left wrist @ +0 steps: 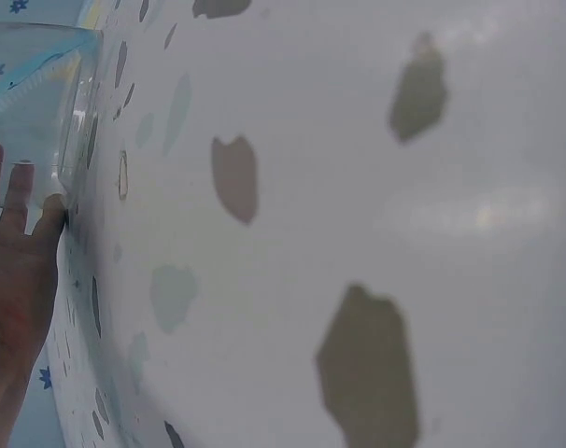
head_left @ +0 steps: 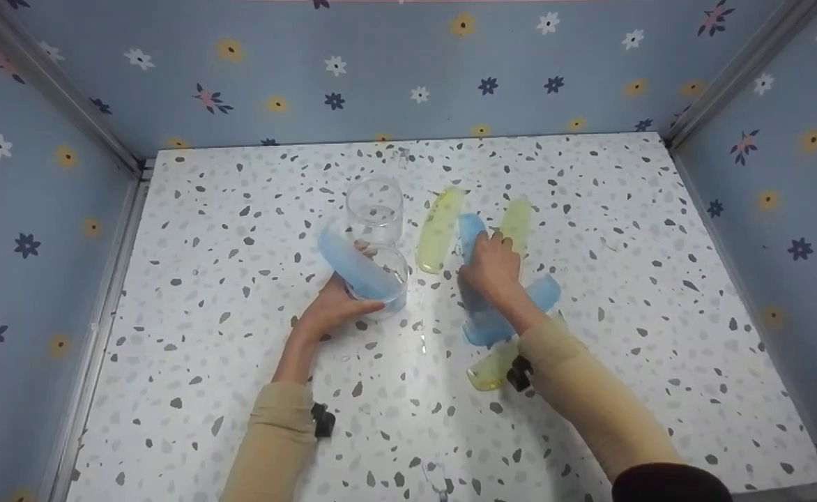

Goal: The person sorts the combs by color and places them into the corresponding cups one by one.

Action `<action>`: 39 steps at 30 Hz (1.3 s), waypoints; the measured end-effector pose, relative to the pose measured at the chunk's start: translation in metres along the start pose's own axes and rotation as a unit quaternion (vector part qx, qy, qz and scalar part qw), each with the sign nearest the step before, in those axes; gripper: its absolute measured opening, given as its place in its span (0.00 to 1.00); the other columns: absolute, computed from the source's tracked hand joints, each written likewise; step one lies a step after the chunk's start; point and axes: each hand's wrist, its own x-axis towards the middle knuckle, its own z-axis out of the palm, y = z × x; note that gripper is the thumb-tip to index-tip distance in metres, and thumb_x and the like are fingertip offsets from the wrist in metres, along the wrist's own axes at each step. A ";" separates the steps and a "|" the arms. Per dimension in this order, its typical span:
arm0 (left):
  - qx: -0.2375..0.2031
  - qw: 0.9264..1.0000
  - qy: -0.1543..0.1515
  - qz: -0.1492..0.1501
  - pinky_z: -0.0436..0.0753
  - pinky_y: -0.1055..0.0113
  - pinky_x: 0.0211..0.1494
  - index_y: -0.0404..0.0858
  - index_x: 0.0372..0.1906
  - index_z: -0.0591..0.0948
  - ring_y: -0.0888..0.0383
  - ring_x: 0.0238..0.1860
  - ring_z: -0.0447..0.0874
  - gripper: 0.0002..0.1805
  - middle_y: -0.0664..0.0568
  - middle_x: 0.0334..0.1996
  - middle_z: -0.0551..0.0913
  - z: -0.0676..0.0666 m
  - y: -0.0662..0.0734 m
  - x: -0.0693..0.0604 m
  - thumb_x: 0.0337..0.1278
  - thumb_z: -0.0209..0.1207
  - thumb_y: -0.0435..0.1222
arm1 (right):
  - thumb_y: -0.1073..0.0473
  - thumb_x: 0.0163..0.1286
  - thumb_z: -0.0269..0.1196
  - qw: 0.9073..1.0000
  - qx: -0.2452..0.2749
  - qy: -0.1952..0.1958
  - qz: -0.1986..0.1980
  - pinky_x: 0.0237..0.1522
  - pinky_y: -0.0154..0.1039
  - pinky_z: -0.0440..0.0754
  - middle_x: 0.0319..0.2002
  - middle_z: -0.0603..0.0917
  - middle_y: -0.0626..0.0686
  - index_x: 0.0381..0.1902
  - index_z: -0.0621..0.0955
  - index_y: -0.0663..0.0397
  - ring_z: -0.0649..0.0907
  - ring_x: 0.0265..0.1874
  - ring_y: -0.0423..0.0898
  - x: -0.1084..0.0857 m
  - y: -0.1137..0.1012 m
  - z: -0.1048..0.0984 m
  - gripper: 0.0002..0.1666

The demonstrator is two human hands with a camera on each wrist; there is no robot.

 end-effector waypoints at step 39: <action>0.013 1.000 0.005 0.006 0.45 0.47 0.88 0.54 0.83 0.52 0.51 0.84 0.51 0.62 0.59 0.83 0.53 0.000 0.003 -0.002 0.44 0.78 0.36 | 0.45 0.57 0.73 0.980 0.173 -0.069 0.067 0.50 0.51 0.82 0.48 0.78 0.62 0.62 0.74 0.67 0.78 0.44 0.56 0.011 0.012 -0.016 0.43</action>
